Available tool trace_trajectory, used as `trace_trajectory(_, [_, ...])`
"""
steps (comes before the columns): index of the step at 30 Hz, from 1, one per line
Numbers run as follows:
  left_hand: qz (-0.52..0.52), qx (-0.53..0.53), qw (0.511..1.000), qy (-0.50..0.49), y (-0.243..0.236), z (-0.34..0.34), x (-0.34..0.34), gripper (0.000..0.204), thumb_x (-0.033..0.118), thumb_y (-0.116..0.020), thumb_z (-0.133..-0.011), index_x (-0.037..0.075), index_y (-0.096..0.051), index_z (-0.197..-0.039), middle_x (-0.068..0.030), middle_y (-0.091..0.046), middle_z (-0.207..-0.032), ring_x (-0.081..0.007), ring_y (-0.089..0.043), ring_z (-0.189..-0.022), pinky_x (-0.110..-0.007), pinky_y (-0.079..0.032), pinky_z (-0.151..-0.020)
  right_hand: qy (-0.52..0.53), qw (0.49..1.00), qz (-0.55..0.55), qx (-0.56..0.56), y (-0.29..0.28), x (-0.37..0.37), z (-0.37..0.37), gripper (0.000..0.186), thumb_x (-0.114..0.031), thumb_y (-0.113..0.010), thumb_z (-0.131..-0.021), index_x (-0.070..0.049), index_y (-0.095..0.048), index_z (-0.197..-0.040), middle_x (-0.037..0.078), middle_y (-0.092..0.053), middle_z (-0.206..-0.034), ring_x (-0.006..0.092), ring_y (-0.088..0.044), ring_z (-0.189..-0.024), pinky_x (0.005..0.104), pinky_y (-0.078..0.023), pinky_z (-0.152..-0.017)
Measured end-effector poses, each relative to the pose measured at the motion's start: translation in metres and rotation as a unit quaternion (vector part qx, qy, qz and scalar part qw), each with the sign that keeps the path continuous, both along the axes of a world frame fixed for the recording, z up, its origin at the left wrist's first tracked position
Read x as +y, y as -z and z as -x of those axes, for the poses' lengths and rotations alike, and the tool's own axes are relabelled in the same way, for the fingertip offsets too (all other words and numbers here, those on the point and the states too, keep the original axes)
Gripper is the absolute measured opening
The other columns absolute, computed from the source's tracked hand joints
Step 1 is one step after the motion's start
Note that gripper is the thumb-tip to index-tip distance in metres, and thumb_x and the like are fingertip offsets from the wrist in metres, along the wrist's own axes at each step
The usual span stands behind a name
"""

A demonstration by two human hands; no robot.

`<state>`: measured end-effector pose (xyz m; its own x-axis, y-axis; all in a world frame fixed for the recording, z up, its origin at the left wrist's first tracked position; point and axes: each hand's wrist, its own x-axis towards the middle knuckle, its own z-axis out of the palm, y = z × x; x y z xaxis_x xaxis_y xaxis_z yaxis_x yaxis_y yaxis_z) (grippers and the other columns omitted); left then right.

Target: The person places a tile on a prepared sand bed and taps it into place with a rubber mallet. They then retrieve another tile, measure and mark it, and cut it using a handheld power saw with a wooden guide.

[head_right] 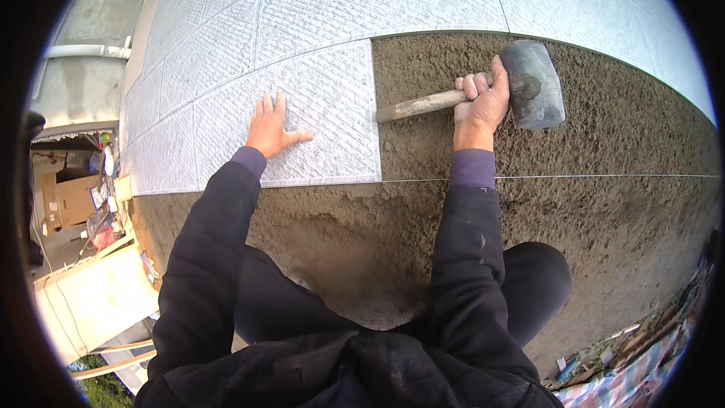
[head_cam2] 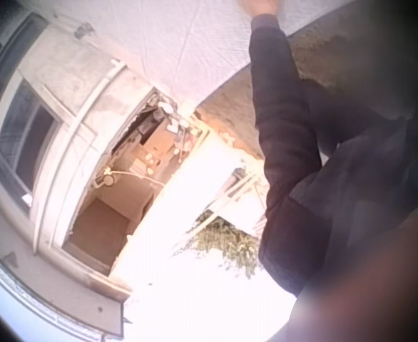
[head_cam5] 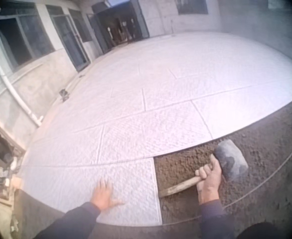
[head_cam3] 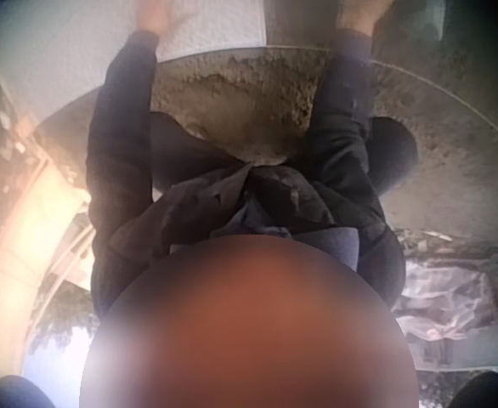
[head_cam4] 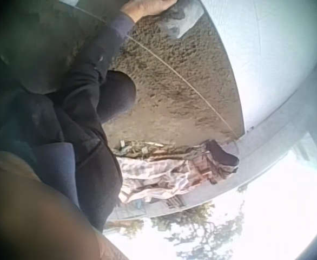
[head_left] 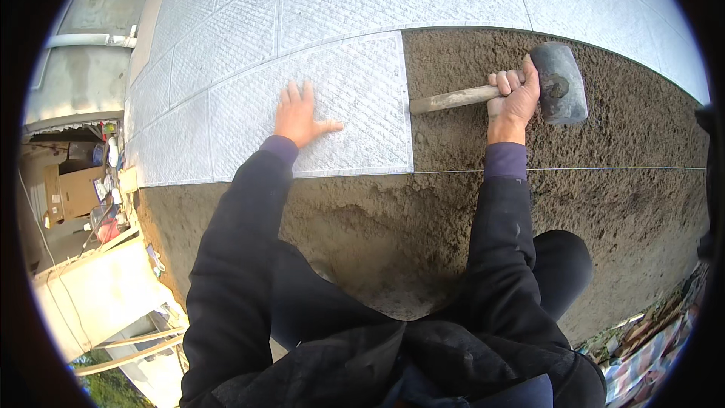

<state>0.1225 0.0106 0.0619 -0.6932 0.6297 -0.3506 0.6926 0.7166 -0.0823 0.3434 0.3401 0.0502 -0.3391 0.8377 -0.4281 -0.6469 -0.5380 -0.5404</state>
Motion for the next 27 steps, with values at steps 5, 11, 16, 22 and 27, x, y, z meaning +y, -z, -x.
trace_trajectory(5, [-0.007,0.002,1.000,0.001,-0.003,-0.002,0.001,0.140,0.082,-0.077,-0.067,-0.005,-0.023,-0.161,-0.0437,-0.022,-0.160,-0.0567,-0.023,-0.151,-0.059,-0.031,-0.120,-0.010,1.000,-0.026,0.009,-0.002,-0.003,0.005,0.048,-0.029,-0.068,-0.100,-0.021,-0.033,-0.067,-0.007,-0.022,-0.056,0.0108,-0.023,-0.047,0.0329,-0.034,-0.057])
trace_trajectory(11, [0.005,-0.005,1.000,-0.010,-0.003,-0.001,0.002,0.139,0.082,-0.077,-0.068,-0.005,-0.023,-0.162,-0.0438,-0.020,-0.161,-0.0564,-0.022,-0.151,-0.058,-0.031,-0.120,-0.009,1.000,-0.011,0.013,-0.004,0.000,0.004,0.046,-0.028,-0.067,-0.100,-0.022,-0.034,-0.068,-0.007,-0.023,-0.055,0.0106,-0.026,-0.046,0.0332,-0.034,-0.055])
trace_trajectory(16, [0.023,-0.022,0.999,-0.013,-0.003,0.000,0.003,0.134,0.078,-0.078,-0.071,-0.005,-0.023,-0.161,-0.0429,-0.019,-0.162,-0.0566,-0.020,-0.152,-0.058,-0.031,-0.121,-0.020,0.999,-0.028,0.028,-0.017,-0.013,0.011,0.049,-0.029,-0.068,-0.100,-0.022,-0.035,-0.064,-0.008,-0.023,-0.054,0.0097,-0.026,-0.046,0.0321,-0.034,-0.054])
trace_trajectory(22, [0.009,-0.019,1.000,-0.008,0.002,0.002,0.004,0.130,0.067,-0.084,-0.072,-0.007,-0.023,-0.160,-0.0417,-0.024,-0.160,-0.0548,-0.027,-0.149,-0.055,-0.037,-0.117,-0.099,0.989,-0.059,0.087,-0.094,-0.031,-0.014,0.032,-0.026,-0.062,-0.102,-0.020,-0.046,-0.075,-0.009,-0.027,-0.055,0.0080,-0.027,-0.045,0.0301,-0.033,-0.053])
trace_trajectory(27, [-0.001,-0.024,1.000,-0.016,-0.004,-0.001,0.004,0.125,0.061,-0.085,-0.075,-0.007,-0.024,-0.160,-0.0399,-0.024,-0.161,-0.0512,-0.026,-0.151,-0.052,-0.034,-0.120,-0.248,0.964,-0.080,0.051,-0.156,-0.061,-0.061,0.030,-0.023,-0.062,-0.103,-0.021,-0.046,-0.077,-0.011,-0.030,-0.055,0.0052,-0.027,-0.046,0.0266,-0.030,-0.051])
